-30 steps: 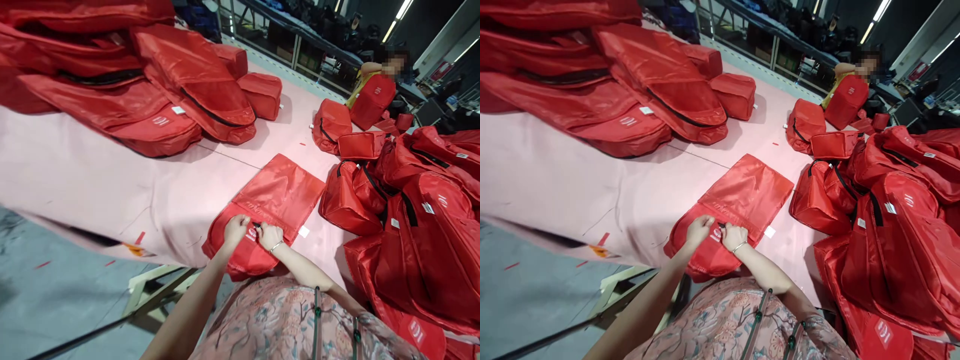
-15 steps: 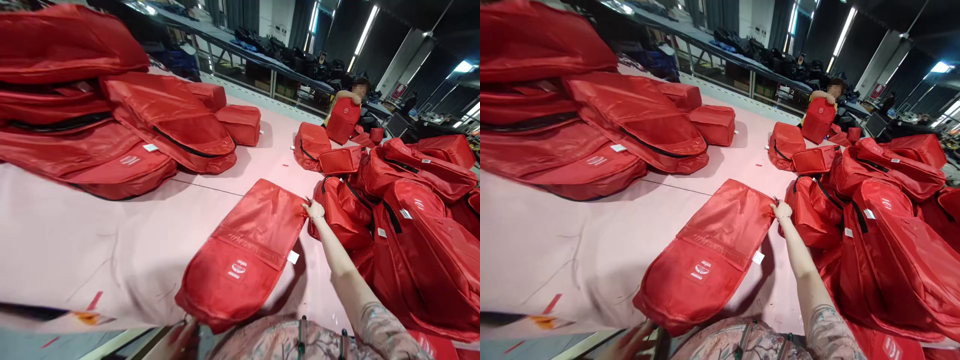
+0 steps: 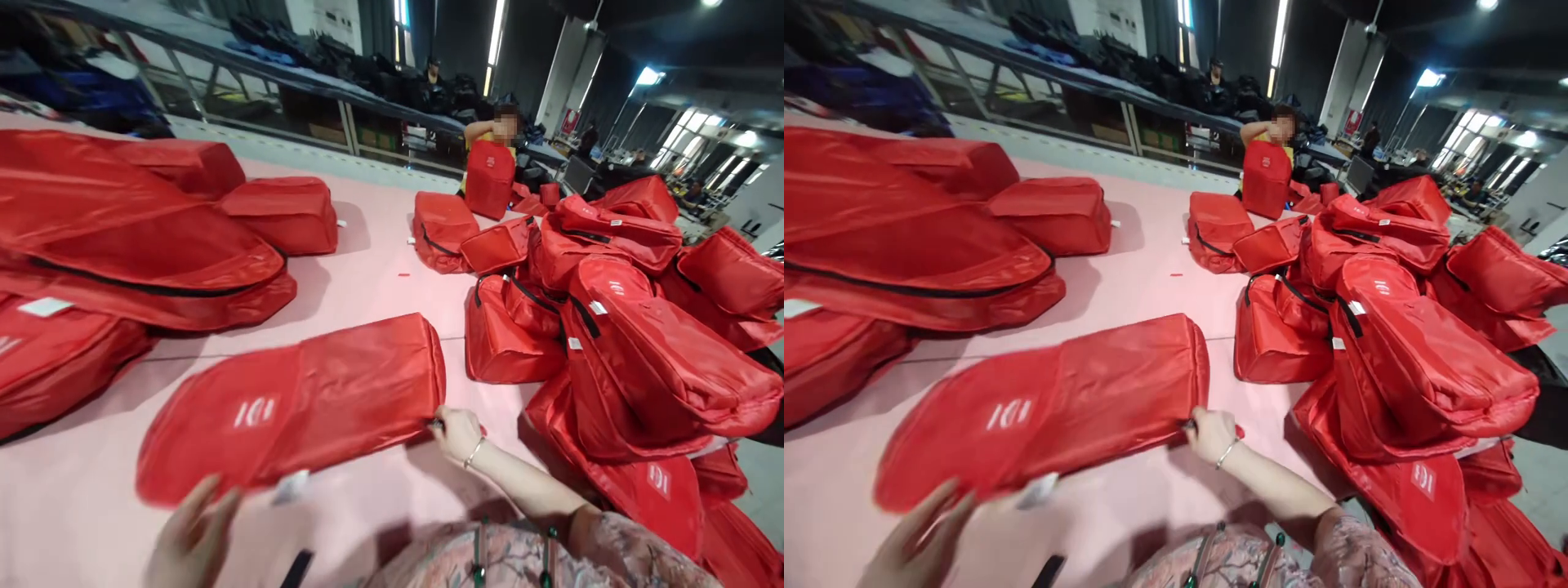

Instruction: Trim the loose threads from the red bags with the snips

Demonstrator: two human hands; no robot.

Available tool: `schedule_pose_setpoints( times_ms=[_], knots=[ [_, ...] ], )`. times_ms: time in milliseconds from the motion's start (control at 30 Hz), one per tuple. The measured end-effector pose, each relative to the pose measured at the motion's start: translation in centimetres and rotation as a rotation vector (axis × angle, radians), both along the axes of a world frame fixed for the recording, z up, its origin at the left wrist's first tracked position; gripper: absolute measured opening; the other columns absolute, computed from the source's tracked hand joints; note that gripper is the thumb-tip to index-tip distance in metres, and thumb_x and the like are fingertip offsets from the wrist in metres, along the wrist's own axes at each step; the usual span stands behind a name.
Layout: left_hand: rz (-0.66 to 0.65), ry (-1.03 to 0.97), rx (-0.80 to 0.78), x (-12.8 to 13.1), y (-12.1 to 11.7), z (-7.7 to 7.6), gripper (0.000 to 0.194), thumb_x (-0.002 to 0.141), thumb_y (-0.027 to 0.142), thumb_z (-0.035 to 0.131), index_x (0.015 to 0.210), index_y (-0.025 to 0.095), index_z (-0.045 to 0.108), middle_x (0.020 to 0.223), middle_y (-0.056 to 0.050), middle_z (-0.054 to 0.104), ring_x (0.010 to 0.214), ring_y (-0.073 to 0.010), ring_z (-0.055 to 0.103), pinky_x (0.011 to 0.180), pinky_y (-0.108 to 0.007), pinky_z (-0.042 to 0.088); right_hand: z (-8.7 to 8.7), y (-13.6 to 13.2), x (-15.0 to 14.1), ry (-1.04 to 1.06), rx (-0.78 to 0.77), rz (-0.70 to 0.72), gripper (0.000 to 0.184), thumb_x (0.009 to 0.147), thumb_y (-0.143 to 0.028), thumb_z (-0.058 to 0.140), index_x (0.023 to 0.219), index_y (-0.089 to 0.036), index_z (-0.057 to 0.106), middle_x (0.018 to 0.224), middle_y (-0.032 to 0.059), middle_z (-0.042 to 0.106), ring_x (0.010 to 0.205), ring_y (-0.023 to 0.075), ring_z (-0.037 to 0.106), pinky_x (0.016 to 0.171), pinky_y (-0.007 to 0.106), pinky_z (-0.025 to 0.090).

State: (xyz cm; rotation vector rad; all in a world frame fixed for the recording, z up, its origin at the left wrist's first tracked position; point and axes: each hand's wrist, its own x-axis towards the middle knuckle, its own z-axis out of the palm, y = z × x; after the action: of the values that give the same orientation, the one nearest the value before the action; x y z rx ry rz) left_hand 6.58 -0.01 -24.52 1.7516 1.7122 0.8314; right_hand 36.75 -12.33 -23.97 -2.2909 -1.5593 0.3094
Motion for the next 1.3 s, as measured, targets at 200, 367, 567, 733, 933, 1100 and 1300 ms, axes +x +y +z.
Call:
schedule_pose_setpoints(
  times_ms=[200, 367, 567, 733, 933, 1100, 1300],
  knots=[
    [-0.305, -0.124, 0.133, 8.5, -2.6, -0.1, 0.046, 0.074, 0.049, 0.041, 0.105, 0.018, 0.057, 0.121, -0.009, 0.058, 0.115, -0.0245, 0.05, 0.102, -0.04, 0.036, -1.8, -2.7, -3.1, 0.346, 0.169, 0.068, 0.029, 0.088, -0.031, 0.039, 0.095, -0.024, 0.066, 0.093, 0.0011, 0.069, 0.082, 0.0133, 0.063, 0.072, 0.023, 0.048],
    [-0.354, 0.036, 0.161, 8.6, -4.1, -1.4, 0.04, 0.079, 0.041, 0.046, 0.106, 0.013, 0.057, 0.118, -0.014, 0.058, 0.116, -0.0247, 0.048, 0.102, -0.04, 0.034, -3.0, -2.4, -1.5, 0.318, 0.097, -0.023, 0.03, 0.089, -0.031, 0.035, 0.097, -0.022, 0.063, 0.08, 0.0044, 0.067, 0.073, 0.0162, 0.061, 0.065, 0.027, 0.048],
    [-0.026, -0.057, 0.193, 3.1, -5.2, -2.2, 0.03, 0.084, 0.032, 0.041, 0.098, 0.015, 0.06, 0.101, -0.011, 0.064, 0.097, -0.0203, 0.058, 0.088, -0.032, 0.044, -4.7, -2.7, -2.7, 0.329, 0.056, 0.055, 0.03, 0.087, -0.038, 0.038, 0.103, -0.018, 0.055, 0.082, 0.0035, 0.065, 0.067, 0.015, 0.06, 0.06, 0.025, 0.048],
    [0.182, -0.454, -0.037, 1.7, -7.7, -4.7, 0.032, 0.075, 0.041, 0.053, 0.089, 0.014, 0.063, 0.083, -0.008, 0.067, 0.073, -0.0174, 0.061, 0.072, -0.03, 0.048, -5.3, -0.8, -5.1, 0.33, 0.165, 0.264, 0.031, 0.086, -0.034, 0.043, 0.11, -0.018, 0.056, 0.097, 0.0072, 0.063, 0.087, 0.017, 0.06, 0.077, 0.029, 0.048],
    [0.391, -1.203, -0.457, 4.3, -8.6, -5.3, 0.039, 0.055, 0.037, 0.074, 0.082, 0.01, 0.064, 0.076, -0.008, 0.067, 0.056, -0.0088, 0.056, 0.058, -0.023, 0.046, -4.7, 2.3, -7.3, 0.262, 0.234, 0.482, 0.034, 0.087, -0.03, 0.047, 0.118, -0.019, 0.055, 0.098, 0.0072, 0.062, 0.09, 0.0167, 0.057, 0.082, 0.028, 0.046],
    [0.513, -1.447, -0.48, 5.0, -8.0, -4.2, 0.028, 0.056, 0.025, 0.075, 0.077, 0.011, 0.063, 0.072, -0.005, 0.065, 0.055, -0.0065, 0.055, 0.055, -0.02, 0.045, -4.0, 4.4, -8.9, 0.067, 0.271, 0.58, 0.029, 0.089, -0.031, 0.045, 0.111, -0.015, 0.056, 0.102, 0.0092, 0.063, 0.095, 0.0186, 0.055, 0.086, 0.03, 0.043],
    [0.445, -1.231, -0.321, 5.6, -8.1, -5.2, 0.021, 0.064, 0.029, 0.064, 0.076, 0.013, 0.061, 0.068, -0.003, 0.062, 0.053, -0.0082, 0.053, 0.053, -0.021, 0.043, -4.1, 5.9, -10.1, -0.128, 0.254, 0.667, 0.028, 0.092, -0.029, 0.04, 0.105, -0.017, 0.062, 0.095, 0.0087, 0.064, 0.09, 0.0187, 0.054, 0.083, 0.03, 0.039]
  ],
)
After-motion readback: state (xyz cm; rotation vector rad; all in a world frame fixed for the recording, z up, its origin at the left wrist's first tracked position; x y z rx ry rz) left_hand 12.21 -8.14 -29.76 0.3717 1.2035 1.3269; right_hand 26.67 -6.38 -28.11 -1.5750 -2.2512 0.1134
